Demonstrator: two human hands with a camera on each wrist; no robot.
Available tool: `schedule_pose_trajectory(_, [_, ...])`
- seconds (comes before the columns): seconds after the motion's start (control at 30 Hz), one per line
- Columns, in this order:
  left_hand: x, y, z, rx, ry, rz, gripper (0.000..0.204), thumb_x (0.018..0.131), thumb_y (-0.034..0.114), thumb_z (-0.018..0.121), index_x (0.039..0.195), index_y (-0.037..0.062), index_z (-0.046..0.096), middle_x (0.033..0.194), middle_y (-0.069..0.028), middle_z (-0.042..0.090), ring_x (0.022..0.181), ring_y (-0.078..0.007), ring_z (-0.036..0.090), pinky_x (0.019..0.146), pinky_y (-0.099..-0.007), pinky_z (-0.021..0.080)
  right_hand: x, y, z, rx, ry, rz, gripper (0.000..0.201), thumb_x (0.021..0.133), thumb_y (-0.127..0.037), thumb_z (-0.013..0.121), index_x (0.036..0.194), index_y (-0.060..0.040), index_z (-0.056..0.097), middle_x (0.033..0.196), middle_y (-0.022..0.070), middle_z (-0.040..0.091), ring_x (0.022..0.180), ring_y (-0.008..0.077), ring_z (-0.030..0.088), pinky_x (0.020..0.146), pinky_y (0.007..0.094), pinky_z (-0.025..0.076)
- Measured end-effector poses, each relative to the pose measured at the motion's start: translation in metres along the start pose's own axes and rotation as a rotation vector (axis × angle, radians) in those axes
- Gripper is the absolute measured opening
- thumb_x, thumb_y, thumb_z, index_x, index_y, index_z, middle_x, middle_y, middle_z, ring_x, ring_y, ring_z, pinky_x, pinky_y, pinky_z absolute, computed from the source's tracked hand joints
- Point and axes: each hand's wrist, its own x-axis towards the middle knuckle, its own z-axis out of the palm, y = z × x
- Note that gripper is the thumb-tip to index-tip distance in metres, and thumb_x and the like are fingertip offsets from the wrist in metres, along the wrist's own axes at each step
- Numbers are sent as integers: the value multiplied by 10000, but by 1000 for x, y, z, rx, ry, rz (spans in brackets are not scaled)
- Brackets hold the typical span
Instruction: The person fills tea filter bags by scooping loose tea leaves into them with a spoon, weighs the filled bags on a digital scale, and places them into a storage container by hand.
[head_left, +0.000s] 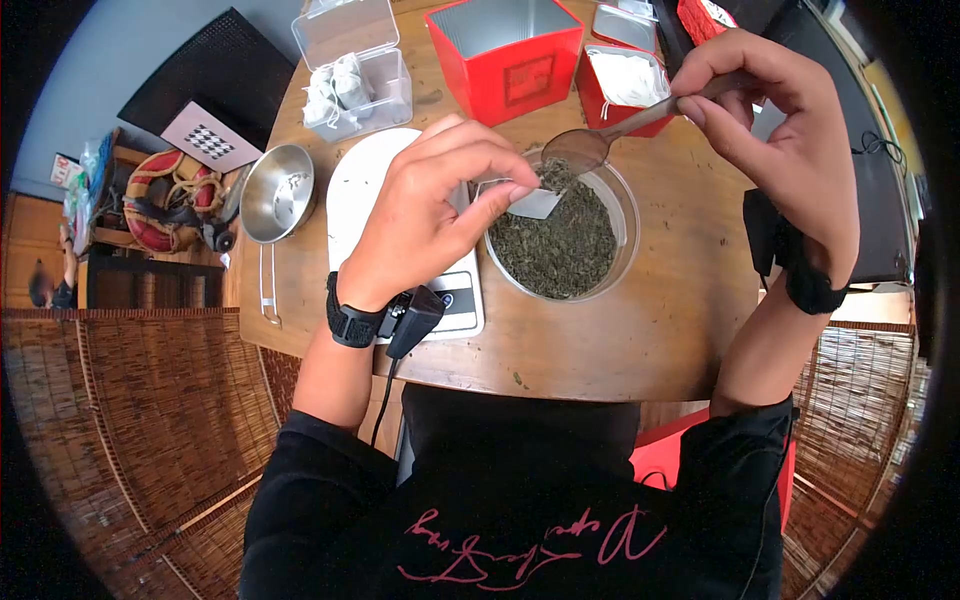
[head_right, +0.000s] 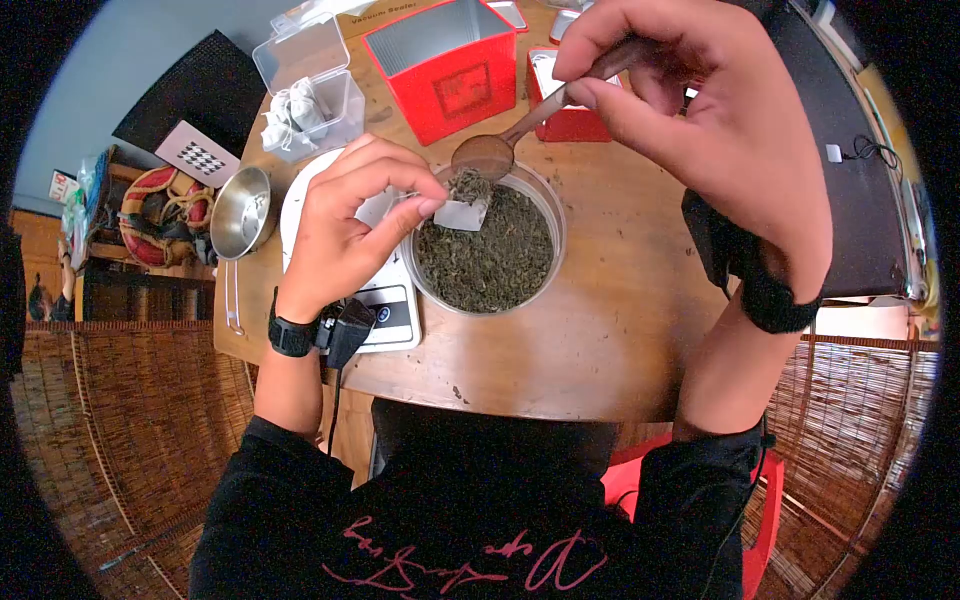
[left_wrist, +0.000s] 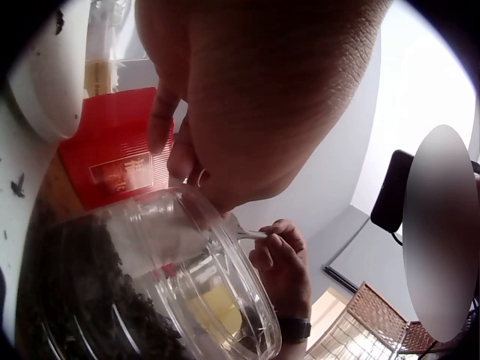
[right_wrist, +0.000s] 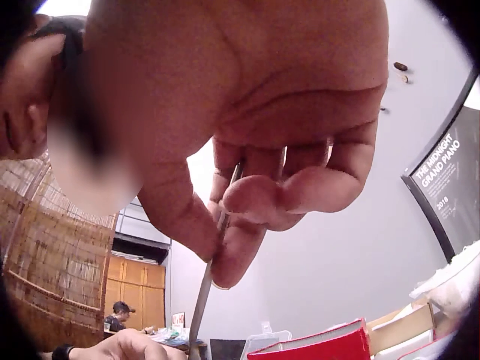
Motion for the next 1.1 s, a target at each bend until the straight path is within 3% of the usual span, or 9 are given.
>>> schedule_pose_trajectory(0.4, [-1, -1, 2, -34, 7, -17, 98, 868, 37, 718, 965, 33, 703, 956, -95, 694, 908, -282, 628, 815, -373, 494, -3, -32, 6, -33, -13, -103, 79, 850, 21, 696, 921, -10, 685, 837, 3, 677, 687, 69, 552, 624, 223, 421])
schedule_pose_trajectory(0.47, [-1, 3, 1, -25, -5, -44, 86, 892, 48, 709, 973, 24, 699, 952, -97, 694, 909, -278, 632, 826, -369, 494, -6, -30, 7, -172, 103, -189, 94, 860, 31, 686, 945, -12, 682, 884, -3, 683, 730, 59, 559, 654, 215, 420])
schedule_pose_trajectory(0.57, [-1, 4, 1, -21, -23, -59, 77, 892, 52, 715, 960, 20, 698, 960, -91, 702, 919, -260, 634, 851, -360, 486, -9, -41, -5, -221, 33, -54, 112, 868, 32, 680, 969, -15, 684, 921, -9, 684, 764, 51, 561, 676, 210, 417])
schedule_pose_trajectory(0.6, [-1, 3, 0, -9, -24, -41, 73, 887, 55, 725, 944, 18, 698, 968, -86, 709, 927, -239, 635, 870, -353, 478, -13, -39, 22, -98, 270, -230, 106, 861, 32, 682, 955, -15, 689, 895, -6, 681, 742, 55, 559, 659, 213, 415])
schedule_pose_trajectory(0.63, [-1, 3, 1, -5, -21, -34, 73, 887, 55, 725, 944, 18, 698, 968, -86, 709, 927, -239, 635, 870, -353, 478, -12, -40, 24, -102, 274, -237, 106, 861, 32, 682, 955, -15, 689, 895, -6, 681, 742, 55, 559, 659, 213, 415])
schedule_pose_trajectory(0.77, [0, 2, 1, -1, -28, -36, 63, 892, 65, 724, 936, 25, 703, 967, -90, 709, 930, -247, 634, 869, -354, 477, -3, -39, 20, 3, 218, -217, 85, 843, 27, 691, 918, -13, 692, 860, -2, 681, 702, 58, 556, 615, 218, 409])
schedule_pose_trajectory(0.83, [0, 3, 0, -15, -21, -46, 71, 876, 66, 738, 929, 29, 708, 966, -91, 708, 925, -249, 635, 871, -349, 476, 0, -37, 12, 39, -8, -55, 92, 832, 32, 694, 911, -14, 694, 862, 4, 688, 689, 58, 561, 598, 214, 404])
schedule_pose_trajectory(0.97, [1, 8, -3, 2, -13, 12, 113, 828, 69, 779, 925, 39, 729, 961, -86, 706, 915, -252, 637, 857, -350, 481, 2, -27, 20, 51, 81, -158, 92, 823, 38, 691, 901, -11, 692, 840, 10, 693, 658, 61, 560, 579, 216, 405])
schedule_pose_trajectory(1.1, [2, 11, -2, 30, -5, 27, 210, 747, 69, 838, 950, 66, 782, 938, -75, 699, 897, -241, 639, 816, -348, 489, 4, -36, 18, -18, 12, -69, 102, 813, 43, 688, 903, -6, 687, 802, 15, 693, 624, 67, 556, 565, 222, 416])
